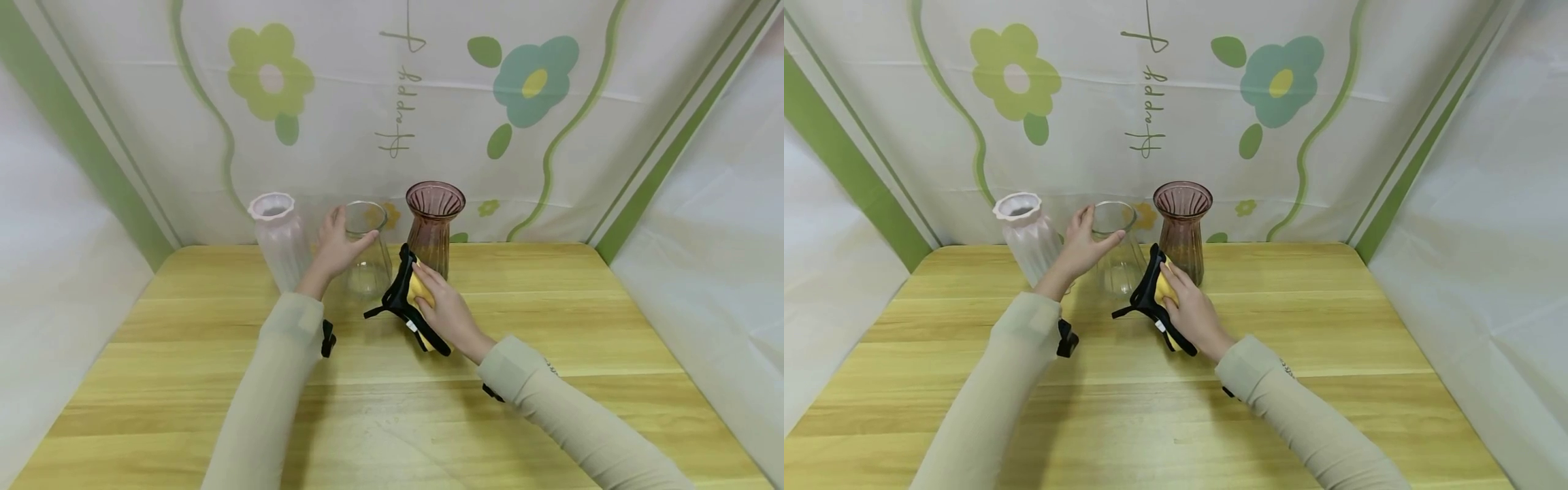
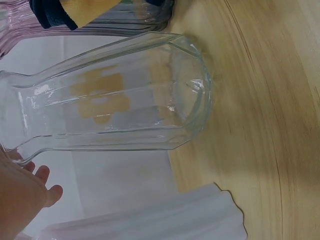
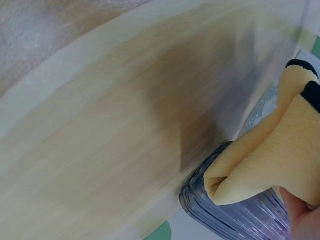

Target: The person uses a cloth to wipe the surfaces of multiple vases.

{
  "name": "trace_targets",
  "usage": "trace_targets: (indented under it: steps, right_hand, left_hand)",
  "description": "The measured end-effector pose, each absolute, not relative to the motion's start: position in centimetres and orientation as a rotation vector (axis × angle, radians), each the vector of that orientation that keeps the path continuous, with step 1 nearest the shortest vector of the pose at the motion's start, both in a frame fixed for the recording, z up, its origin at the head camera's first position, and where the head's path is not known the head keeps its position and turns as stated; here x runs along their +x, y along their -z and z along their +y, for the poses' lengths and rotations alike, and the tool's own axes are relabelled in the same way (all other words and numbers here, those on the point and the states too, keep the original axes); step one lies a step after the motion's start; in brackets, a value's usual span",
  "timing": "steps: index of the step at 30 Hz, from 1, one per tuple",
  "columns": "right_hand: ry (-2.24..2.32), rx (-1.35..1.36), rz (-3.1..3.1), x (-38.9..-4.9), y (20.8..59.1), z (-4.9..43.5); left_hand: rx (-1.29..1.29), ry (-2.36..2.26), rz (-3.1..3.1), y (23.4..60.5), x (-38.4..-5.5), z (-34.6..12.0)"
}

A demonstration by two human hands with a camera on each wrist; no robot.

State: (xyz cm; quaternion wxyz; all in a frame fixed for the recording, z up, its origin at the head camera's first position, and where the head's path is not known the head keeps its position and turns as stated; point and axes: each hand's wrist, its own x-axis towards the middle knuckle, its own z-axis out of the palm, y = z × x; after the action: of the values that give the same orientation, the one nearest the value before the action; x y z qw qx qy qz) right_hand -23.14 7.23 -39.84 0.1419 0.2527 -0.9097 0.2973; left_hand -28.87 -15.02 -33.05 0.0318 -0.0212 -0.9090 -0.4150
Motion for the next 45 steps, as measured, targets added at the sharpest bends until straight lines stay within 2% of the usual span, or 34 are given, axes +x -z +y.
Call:
trace_targets:
  steps: [17, 26, 32, 36, 45]
  right_hand:
    - [-0.867, 0.735, -2.640, -22.9, 40.0, 7.3]
    - [-0.888, 0.728, -2.636, -22.8, 39.9, 7.4]
    - [-0.898, 0.728, -2.636, -22.7, 39.9, 7.4]
    - [-0.900, 0.732, -2.639, -22.7, 39.9, 7.4]
    - [-0.918, 0.732, -2.639, -22.8, 40.0, 7.4]
  left_hand:
    - [0.009, 1.114, -2.839, 32.7, -29.4, -15.0]
    - [-0.082, 0.639, -2.613, 31.2, -27.8, -15.1]
    - [0.053, 0.456, -2.430, 29.9, -27.1, -17.3]
    - [0.178, 0.548, -2.444, 29.5, -27.2, -19.4]
    - [0.283, 0.860, -2.508, 29.9, -26.7, -23.5]
